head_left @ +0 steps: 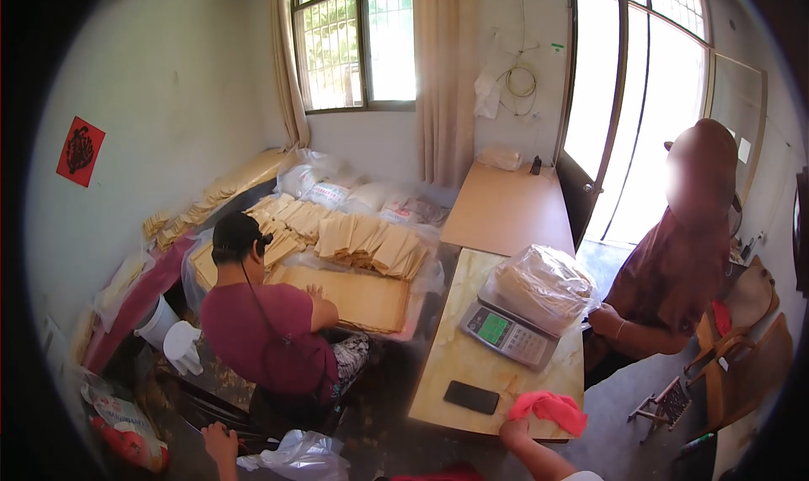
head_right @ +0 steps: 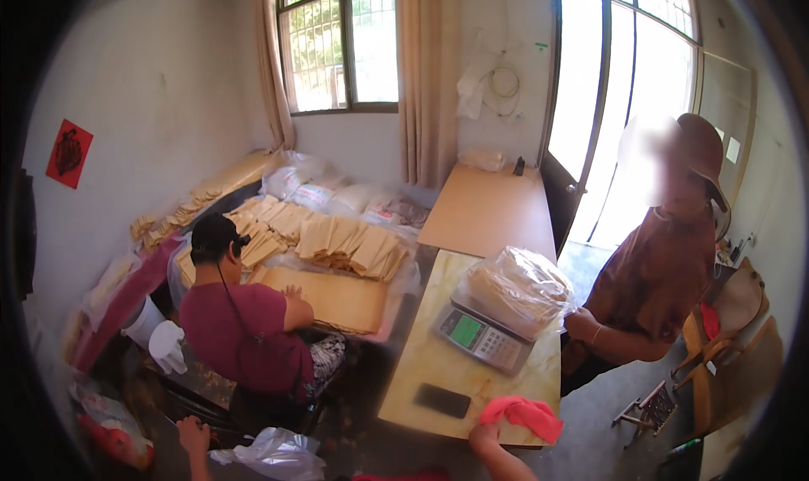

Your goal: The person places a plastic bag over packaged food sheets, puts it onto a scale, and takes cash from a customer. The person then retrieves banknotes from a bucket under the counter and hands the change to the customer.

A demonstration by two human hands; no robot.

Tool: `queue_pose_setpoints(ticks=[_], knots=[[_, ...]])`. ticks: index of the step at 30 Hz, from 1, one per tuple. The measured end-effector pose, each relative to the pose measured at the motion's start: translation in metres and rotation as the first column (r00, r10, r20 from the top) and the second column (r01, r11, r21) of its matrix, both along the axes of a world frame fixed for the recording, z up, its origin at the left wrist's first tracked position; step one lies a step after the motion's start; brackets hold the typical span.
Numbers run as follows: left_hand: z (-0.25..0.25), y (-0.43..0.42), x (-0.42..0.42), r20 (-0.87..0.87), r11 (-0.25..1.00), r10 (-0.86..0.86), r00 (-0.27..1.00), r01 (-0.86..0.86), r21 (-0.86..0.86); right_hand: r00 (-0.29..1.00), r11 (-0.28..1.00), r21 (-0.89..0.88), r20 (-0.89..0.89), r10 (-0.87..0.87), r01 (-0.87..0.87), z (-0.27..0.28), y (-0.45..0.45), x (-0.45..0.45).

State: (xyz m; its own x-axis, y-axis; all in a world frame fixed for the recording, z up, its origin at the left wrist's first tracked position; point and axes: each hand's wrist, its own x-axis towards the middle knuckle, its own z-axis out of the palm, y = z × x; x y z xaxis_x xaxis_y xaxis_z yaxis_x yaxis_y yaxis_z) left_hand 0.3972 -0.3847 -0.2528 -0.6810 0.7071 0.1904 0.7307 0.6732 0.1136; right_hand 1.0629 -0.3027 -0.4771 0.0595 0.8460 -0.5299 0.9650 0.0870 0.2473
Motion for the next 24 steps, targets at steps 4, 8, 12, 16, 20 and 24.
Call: queue_pose_setpoints(ticks=[4,8,12,16,20,24], knots=[[-0.004,-0.001,-0.003,-0.021,0.999,-0.025,0.999,0.026,0.027,0.999,0.999,0.045,0.024,-0.029,0.028,-0.01,0.001,0.001],[-0.007,0.0,-0.004,-0.026,0.998,-0.024,0.999,0.026,0.054,0.999,0.999,-0.013,0.021,-0.046,0.046,-0.001,0.003,-0.003],[-0.004,0.0,-0.001,-0.021,1.0,0.0,1.0,0.0,0.013,0.999,0.999,-0.032,0.031,-0.023,0.024,0.004,0.003,-0.005],[-0.006,0.0,0.0,-0.026,1.0,-0.008,1.0,0.009,0.025,0.996,0.997,0.011,0.027,-0.081,0.081,-0.005,0.006,-0.004],[0.0,0.002,0.002,-0.015,1.0,0.01,1.0,-0.01,0.006,0.98,0.98,-0.014,-0.01,-0.198,0.198,-0.004,0.007,-0.005],[0.002,0.002,0.002,-0.026,1.0,0.011,1.0,-0.012,-0.025,0.997,0.996,0.052,0.005,-0.075,0.074,0.005,0.003,-0.005]])
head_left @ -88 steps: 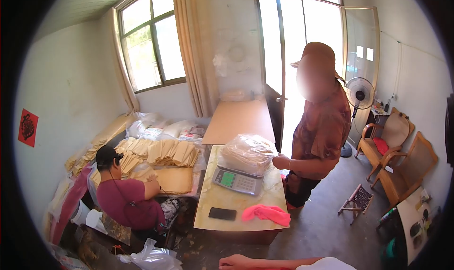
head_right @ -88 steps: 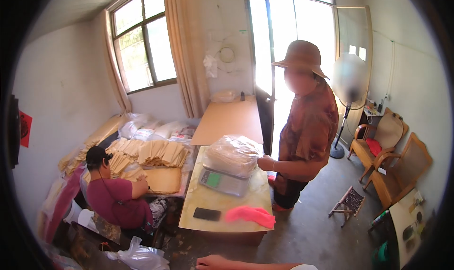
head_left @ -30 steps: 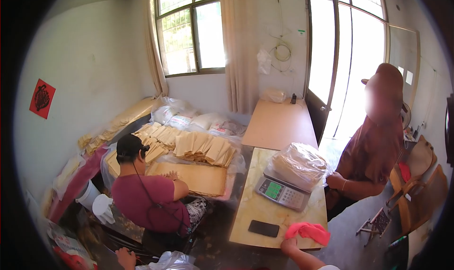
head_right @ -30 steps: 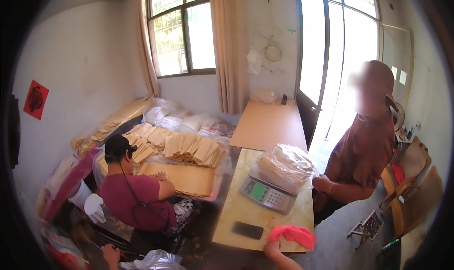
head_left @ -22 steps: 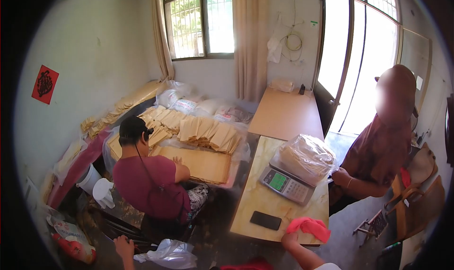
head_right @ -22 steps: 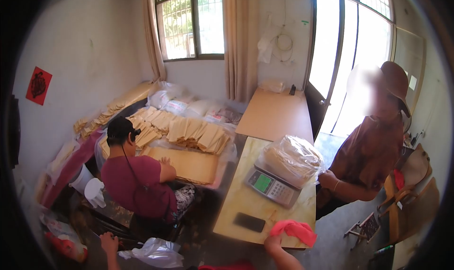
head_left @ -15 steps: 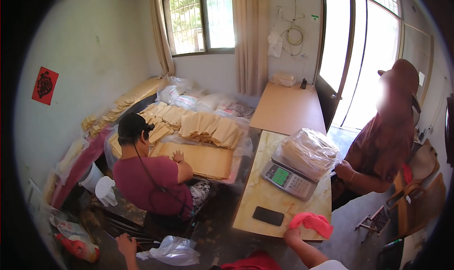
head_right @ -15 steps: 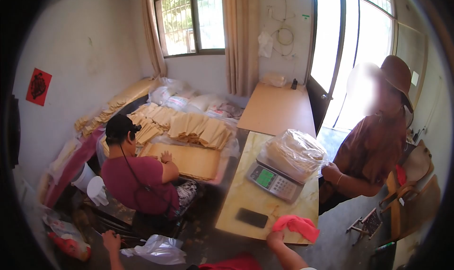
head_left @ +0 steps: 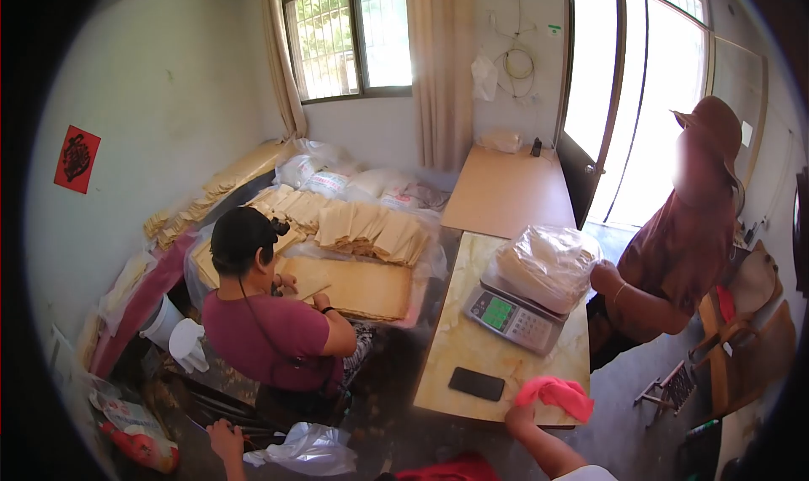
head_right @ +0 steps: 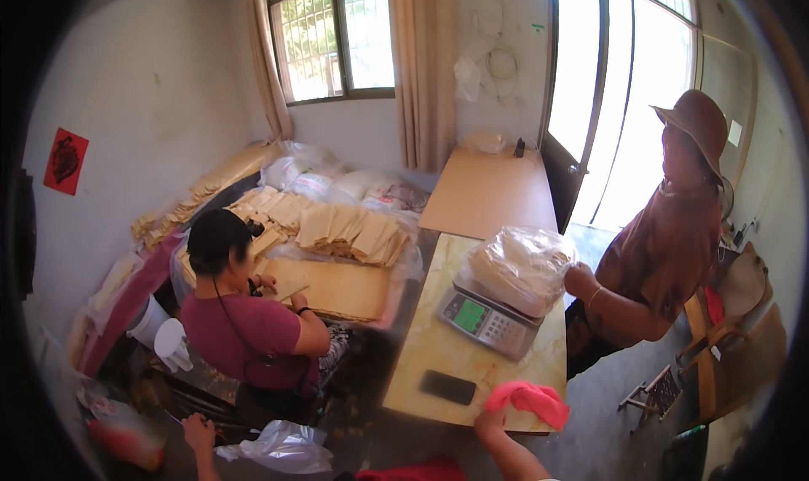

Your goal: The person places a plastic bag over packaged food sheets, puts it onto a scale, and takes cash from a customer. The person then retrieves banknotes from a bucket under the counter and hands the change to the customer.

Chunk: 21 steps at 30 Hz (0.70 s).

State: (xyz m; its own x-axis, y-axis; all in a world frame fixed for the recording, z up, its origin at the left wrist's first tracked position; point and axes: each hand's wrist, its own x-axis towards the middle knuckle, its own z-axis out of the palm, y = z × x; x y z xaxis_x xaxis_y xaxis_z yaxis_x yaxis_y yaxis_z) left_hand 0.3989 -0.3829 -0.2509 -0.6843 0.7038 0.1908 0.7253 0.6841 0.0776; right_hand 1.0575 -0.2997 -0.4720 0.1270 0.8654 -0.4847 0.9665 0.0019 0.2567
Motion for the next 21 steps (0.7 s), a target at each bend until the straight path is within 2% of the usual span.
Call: queue_pose_setpoints(ticks=[2,6,8,12,14,19,21], knots=[[0.0,-0.001,0.0,-0.009,0.999,-0.031,0.999,0.031,0.029,1.0,1.0,0.007,-0.005,-0.031,0.031,0.005,-0.001,-0.002],[-0.003,-0.004,-0.004,-0.023,0.997,-0.052,0.998,0.053,0.054,0.998,0.998,-0.027,-0.002,0.057,-0.057,-0.017,0.001,0.004],[-0.002,-0.003,-0.001,-0.015,0.995,-0.069,0.998,0.07,0.073,1.0,0.996,-0.086,0.009,0.016,-0.015,-0.014,0.003,0.005],[-0.008,-0.005,-0.004,-0.023,0.995,-0.071,0.997,0.073,0.075,1.0,0.996,-0.084,0.027,0.013,-0.011,-0.01,0.0,0.005],[-0.008,-0.002,-0.003,-0.009,0.996,-0.05,0.999,0.051,0.074,0.996,0.987,-0.14,0.031,0.078,-0.073,0.002,0.001,0.002],[-0.005,-0.003,0.0,-0.007,0.999,-0.023,1.0,0.024,0.049,1.0,0.997,-0.082,-0.008,-0.009,0.009,-0.009,-0.001,0.003],[-0.004,-0.003,0.001,0.0,0.998,0.006,1.0,-0.006,0.058,0.998,0.995,-0.073,-0.01,0.069,-0.07,-0.005,-0.003,0.004]])
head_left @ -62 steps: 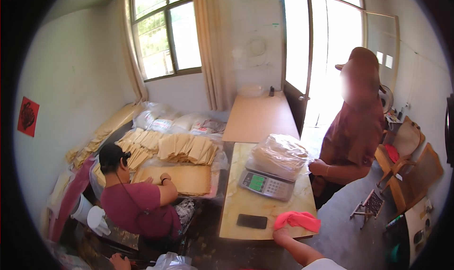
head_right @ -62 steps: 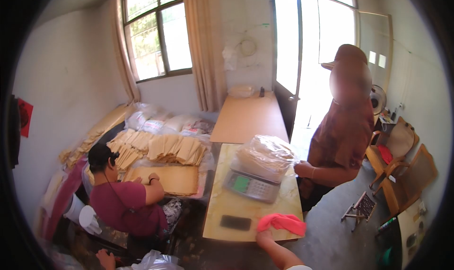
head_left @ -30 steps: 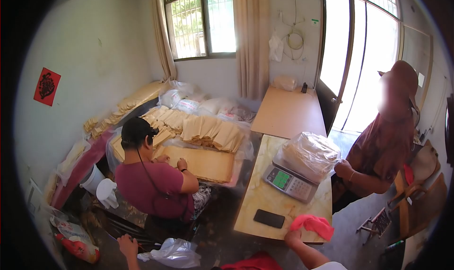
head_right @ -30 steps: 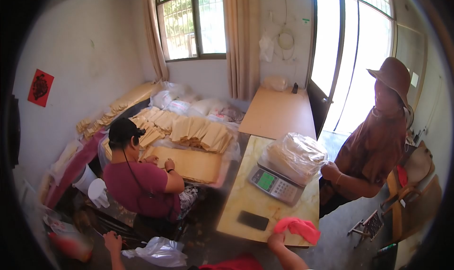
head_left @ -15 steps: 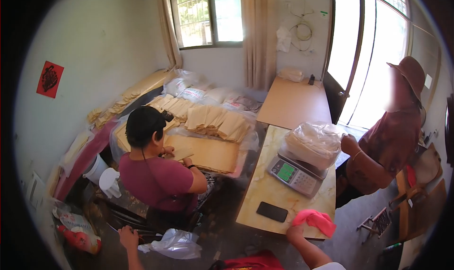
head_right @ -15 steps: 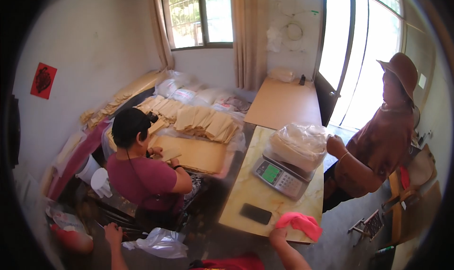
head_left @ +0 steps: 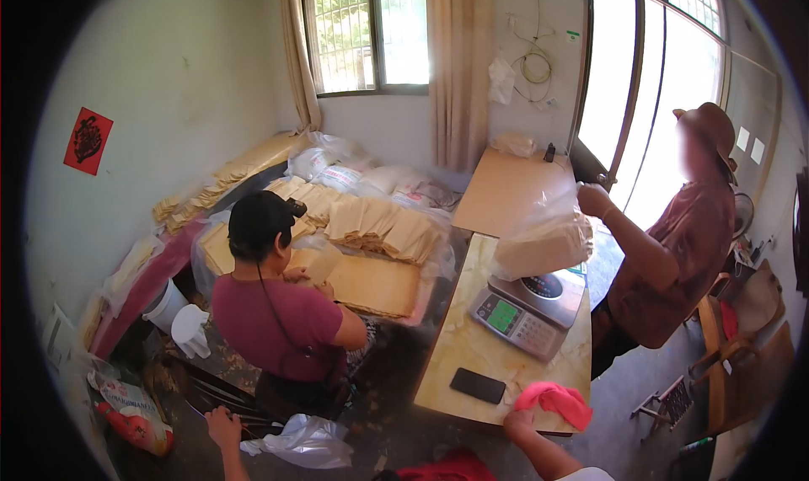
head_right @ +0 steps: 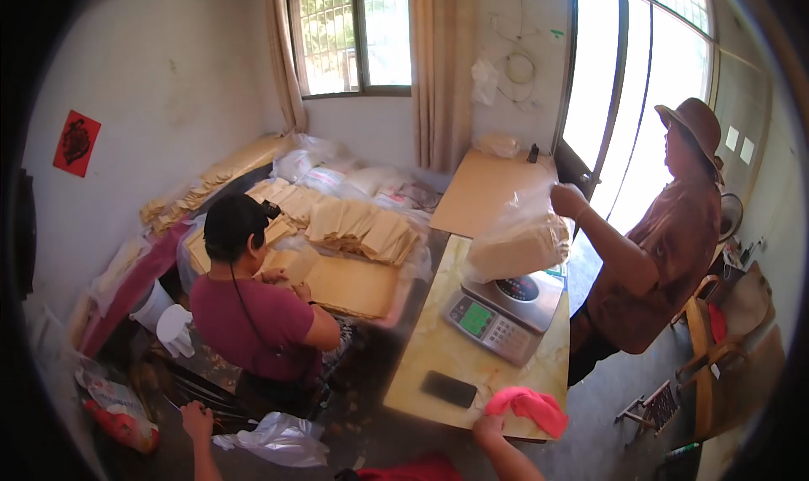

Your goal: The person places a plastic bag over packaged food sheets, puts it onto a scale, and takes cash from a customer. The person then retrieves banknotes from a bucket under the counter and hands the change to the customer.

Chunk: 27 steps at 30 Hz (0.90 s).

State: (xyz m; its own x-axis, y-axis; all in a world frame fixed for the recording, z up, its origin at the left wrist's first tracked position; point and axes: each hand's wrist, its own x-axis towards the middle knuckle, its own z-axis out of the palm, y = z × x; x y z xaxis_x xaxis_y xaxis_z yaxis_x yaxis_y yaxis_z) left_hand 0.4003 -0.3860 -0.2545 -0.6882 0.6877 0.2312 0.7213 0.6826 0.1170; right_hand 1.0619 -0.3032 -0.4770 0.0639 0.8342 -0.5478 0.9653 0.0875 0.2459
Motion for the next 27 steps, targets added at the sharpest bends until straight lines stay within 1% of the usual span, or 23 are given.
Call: queue_pose_setpoints(ticks=[3,6,8,15,18,19,21,24,27], knots=[[-0.003,0.0,-0.003,-0.015,1.0,-0.021,1.0,0.021,0.01,1.0,1.0,0.018,0.014,-0.015,0.015,0.009,0.0,-0.005],[-0.001,-0.002,-0.002,-0.012,0.998,-0.059,0.998,0.059,0.025,1.0,1.0,0.024,0.004,0.004,-0.004,-0.007,0.001,0.001],[0.0,-0.001,0.0,-0.011,0.999,-0.043,0.999,0.043,0.021,1.0,1.0,0.022,0.004,-0.011,0.011,-0.013,0.002,0.002],[-0.005,0.001,-0.005,0.0,0.999,-0.028,1.0,0.028,0.02,0.998,0.998,0.001,0.023,-0.066,0.066,0.003,0.004,-0.004],[-0.002,0.001,-0.003,-0.012,0.999,-0.033,0.999,0.033,0.026,0.998,0.998,-0.003,0.008,-0.059,0.059,0.012,0.003,-0.006],[-0.002,0.002,-0.004,-0.009,0.999,-0.042,0.999,0.042,0.027,0.998,0.998,-0.002,0.011,-0.068,0.068,0.003,0.004,-0.003],[-0.003,0.003,-0.006,-0.011,1.0,-0.002,1.0,0.002,-0.009,1.0,1.0,0.002,0.006,-0.001,0.001,-0.026,0.004,0.005],[-0.004,0.003,-0.008,-0.014,1.0,-0.018,1.0,0.018,0.0,0.999,0.999,0.025,0.02,-0.034,0.033,-0.006,0.002,-0.003],[-0.009,0.003,-0.011,-0.022,0.999,-0.037,0.999,0.037,0.006,0.995,0.995,0.037,0.023,-0.099,0.098,-0.016,0.005,-0.004]])
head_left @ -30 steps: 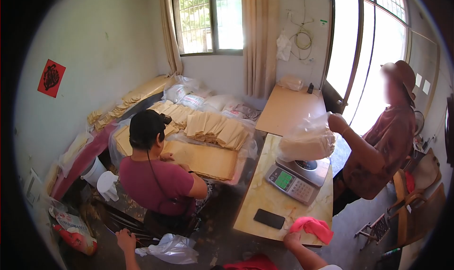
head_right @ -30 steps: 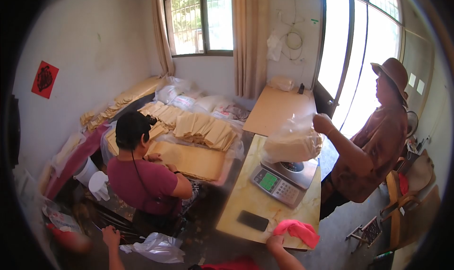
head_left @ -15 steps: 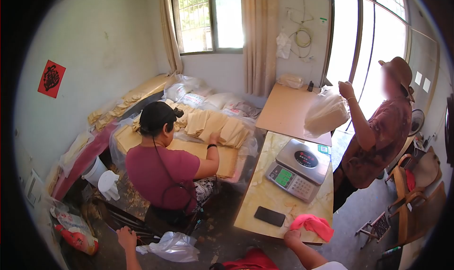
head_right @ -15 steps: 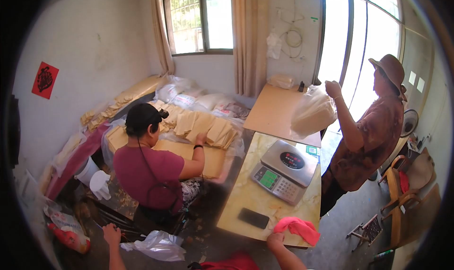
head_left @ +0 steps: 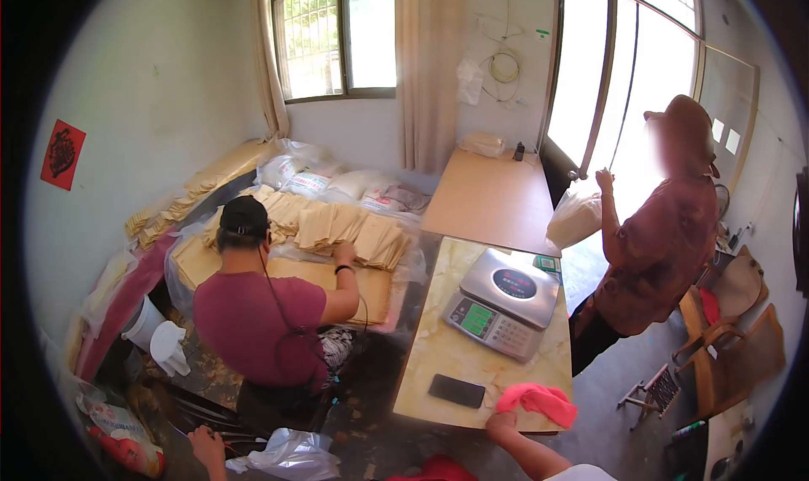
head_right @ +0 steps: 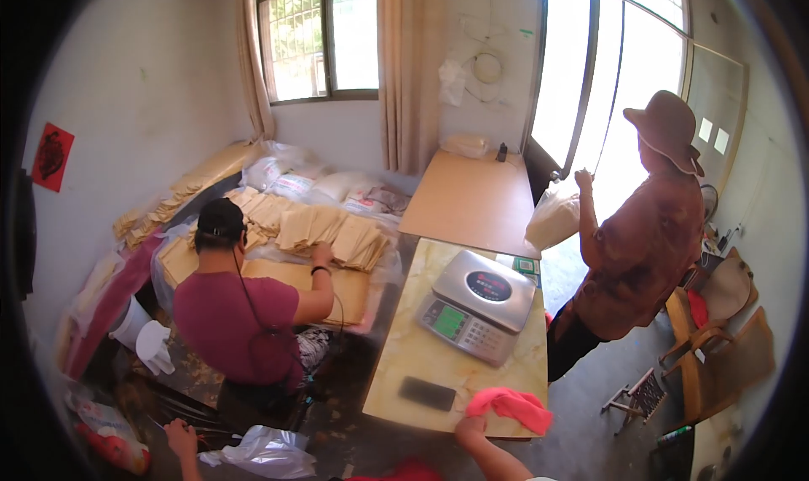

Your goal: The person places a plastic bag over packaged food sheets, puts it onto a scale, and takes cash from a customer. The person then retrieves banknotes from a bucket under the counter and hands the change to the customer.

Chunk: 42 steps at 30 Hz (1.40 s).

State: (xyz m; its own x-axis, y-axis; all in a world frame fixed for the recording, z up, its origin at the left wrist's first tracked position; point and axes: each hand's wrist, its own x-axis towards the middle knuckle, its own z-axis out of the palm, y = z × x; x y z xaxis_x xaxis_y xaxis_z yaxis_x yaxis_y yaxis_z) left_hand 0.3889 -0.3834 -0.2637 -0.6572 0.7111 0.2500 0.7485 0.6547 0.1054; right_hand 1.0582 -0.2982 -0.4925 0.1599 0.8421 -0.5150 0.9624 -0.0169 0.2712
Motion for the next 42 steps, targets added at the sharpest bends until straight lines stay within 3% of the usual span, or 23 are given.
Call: queue_pose_setpoints(ticks=[3,7,9,18,20,23,36,42], knots=[[0.001,0.0,0.0,0.003,1.0,0.022,1.0,-0.022,-0.012,0.995,0.996,-0.022,-0.046,0.089,-0.09,0.007,-0.004,0.002],[-0.01,-0.001,-0.01,-0.026,0.999,-0.012,1.0,0.013,0.037,0.998,0.999,-0.012,-0.051,0.03,-0.031,0.021,-0.002,-0.001],[-0.012,-0.005,-0.009,-0.025,0.999,-0.016,1.0,0.017,0.037,0.989,0.99,-0.012,-0.059,0.137,-0.138,0.033,-0.007,-0.002],[-0.029,-0.024,0.01,-0.063,0.928,0.017,0.998,0.008,0.372,0.986,0.987,-0.006,-0.037,0.16,-0.16,0.033,-0.007,-0.003],[-0.059,-0.034,-0.003,-0.23,0.881,0.018,0.973,0.094,0.464,0.987,0.988,-0.001,-0.033,0.155,-0.155,0.027,-0.006,-0.003],[0.036,-0.029,0.101,-0.237,0.91,0.047,0.97,0.056,0.412,0.99,0.991,0.028,-0.037,0.134,-0.133,0.025,-0.006,-0.004],[0.039,-0.031,0.111,-0.22,0.926,0.111,0.969,-0.021,0.377,0.986,0.987,0.032,-0.043,0.162,-0.16,0.037,-0.01,-0.007],[0.04,-0.039,0.119,-0.102,0.948,0.03,0.994,0.004,0.317,0.99,0.993,0.052,-0.097,0.107,-0.102,0.017,-0.006,0.0]])
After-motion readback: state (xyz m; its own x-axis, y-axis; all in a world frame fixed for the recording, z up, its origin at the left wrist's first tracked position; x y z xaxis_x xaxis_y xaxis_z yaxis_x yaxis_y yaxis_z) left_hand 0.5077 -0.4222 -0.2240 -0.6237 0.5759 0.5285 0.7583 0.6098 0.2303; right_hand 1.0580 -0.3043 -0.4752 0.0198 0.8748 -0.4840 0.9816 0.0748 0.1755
